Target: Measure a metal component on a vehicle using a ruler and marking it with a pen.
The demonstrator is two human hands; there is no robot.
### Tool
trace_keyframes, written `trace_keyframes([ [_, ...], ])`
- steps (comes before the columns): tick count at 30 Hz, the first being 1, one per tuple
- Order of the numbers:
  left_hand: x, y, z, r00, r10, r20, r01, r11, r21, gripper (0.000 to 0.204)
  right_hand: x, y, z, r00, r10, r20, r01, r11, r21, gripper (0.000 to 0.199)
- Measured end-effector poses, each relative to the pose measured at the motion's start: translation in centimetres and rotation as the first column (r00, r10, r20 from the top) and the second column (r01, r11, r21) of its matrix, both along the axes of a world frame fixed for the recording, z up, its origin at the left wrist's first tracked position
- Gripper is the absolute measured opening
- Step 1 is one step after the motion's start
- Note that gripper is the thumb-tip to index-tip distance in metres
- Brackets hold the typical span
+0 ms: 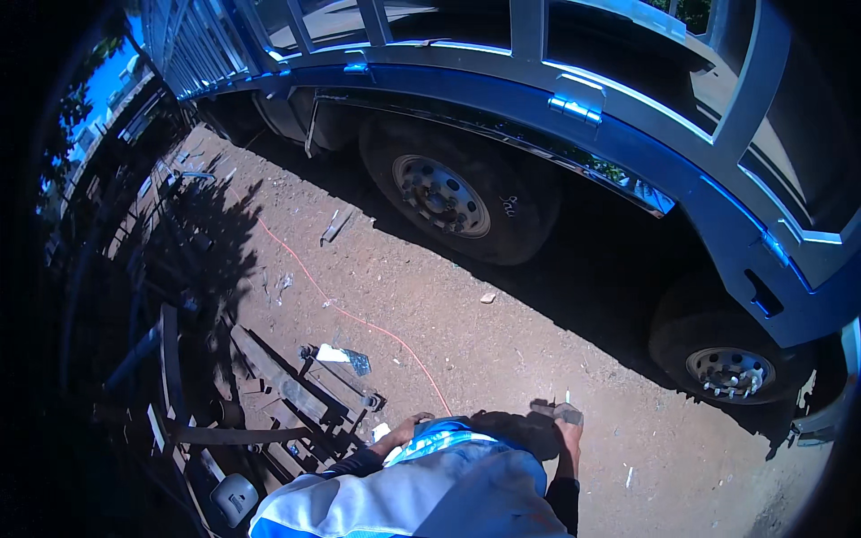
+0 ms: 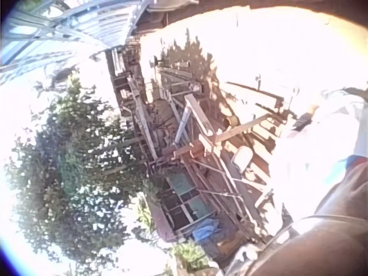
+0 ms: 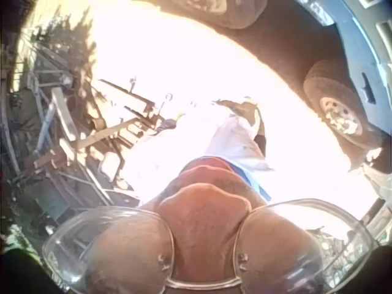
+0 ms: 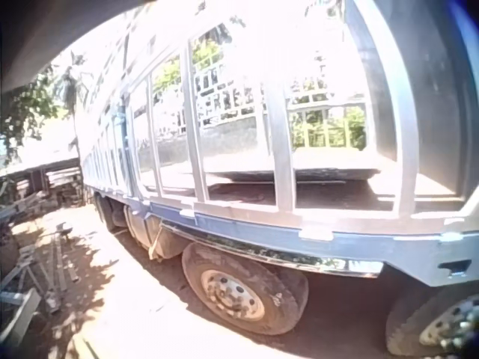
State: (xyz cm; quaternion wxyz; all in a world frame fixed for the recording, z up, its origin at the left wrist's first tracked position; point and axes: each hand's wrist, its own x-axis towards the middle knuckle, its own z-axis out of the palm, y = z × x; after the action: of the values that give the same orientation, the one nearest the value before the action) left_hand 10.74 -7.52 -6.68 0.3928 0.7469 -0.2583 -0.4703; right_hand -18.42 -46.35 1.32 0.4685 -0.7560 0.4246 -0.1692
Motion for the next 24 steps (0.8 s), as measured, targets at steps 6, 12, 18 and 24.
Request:
trace_keyframes([
  [6,-0.6,-0.9,-0.5,0.930,-0.171,0.325,0.007,0.894,0.449,0.032,-3.4,-0.3,-4.7,0.987,-0.109,-0.122,0.081,0.972,-0.219,0.011],
  [12,0.8,-2.1,3.0,0.959,-0.253,-0.129,0.242,0.966,-0.096,0.051,-5.7,-3.6,-10.3,0.961,-0.164,0.223,0.200,0.968,-0.152,0.019],
  [18,5.3,-2.1,4.0,0.992,-0.045,-0.119,0.074,0.966,0.247,0.038,-7.6,-4.1,-10.0,0.871,-0.460,0.172,0.454,0.888,0.072,0.014],
  [24,1.9,-22.3,15.3,0.842,-0.274,0.466,0.211,0.960,0.183,0.039,-8.0,-5.0,-9.7,0.527,-0.676,0.515,0.303,0.715,0.630,0.018],
])
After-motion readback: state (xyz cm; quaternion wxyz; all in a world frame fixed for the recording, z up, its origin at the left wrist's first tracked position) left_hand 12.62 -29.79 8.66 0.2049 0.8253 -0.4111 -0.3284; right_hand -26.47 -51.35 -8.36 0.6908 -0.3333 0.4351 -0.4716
